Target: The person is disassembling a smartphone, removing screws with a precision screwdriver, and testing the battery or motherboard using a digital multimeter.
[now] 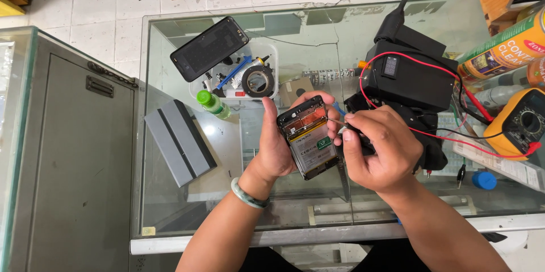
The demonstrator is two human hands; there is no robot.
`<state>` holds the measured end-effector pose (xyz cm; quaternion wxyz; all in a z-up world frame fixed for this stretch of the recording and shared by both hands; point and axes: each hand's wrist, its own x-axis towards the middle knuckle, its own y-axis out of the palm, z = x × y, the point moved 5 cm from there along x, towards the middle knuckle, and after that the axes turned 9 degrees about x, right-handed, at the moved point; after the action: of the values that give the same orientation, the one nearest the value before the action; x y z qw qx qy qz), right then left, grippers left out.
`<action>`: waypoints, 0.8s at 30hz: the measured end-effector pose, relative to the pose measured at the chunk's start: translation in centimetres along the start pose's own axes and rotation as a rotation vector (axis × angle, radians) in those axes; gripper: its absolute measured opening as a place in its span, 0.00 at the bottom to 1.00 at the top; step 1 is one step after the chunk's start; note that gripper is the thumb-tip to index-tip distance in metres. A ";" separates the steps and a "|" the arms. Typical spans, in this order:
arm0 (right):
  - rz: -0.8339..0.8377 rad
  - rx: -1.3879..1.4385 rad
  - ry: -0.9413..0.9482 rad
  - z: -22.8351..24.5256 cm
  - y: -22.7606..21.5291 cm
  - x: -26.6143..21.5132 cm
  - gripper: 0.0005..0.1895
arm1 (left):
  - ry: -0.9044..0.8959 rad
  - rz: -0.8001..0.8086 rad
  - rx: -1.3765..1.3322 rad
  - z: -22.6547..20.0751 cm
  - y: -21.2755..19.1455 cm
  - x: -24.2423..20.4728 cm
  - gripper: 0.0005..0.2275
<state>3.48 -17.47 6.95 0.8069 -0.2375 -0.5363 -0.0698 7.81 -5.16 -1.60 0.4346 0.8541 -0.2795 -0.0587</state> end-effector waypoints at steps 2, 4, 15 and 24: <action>0.007 0.000 0.011 0.0 0.2 0.0 0.07 | 0.004 -0.005 0.013 0.0 0.0 0.2 0.47; 0.020 -0.006 -0.001 0.2 0.4 -0.3 0.06 | 0.068 -0.009 0.051 -0.2 -0.3 0.3 0.44; 0.074 -0.008 -0.016 1.2 1.2 0.4 0.04 | 0.188 -0.049 0.061 -0.1 -1.0 0.3 0.35; 0.077 -0.028 0.073 1.0 1.0 0.4 0.04 | 0.255 -0.086 0.131 -0.9 -0.4 0.2 0.42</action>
<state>3.18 -16.05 7.35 0.8247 -0.2664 -0.4960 -0.0548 8.45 -4.47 -1.38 0.4068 0.8924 -0.1887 0.0500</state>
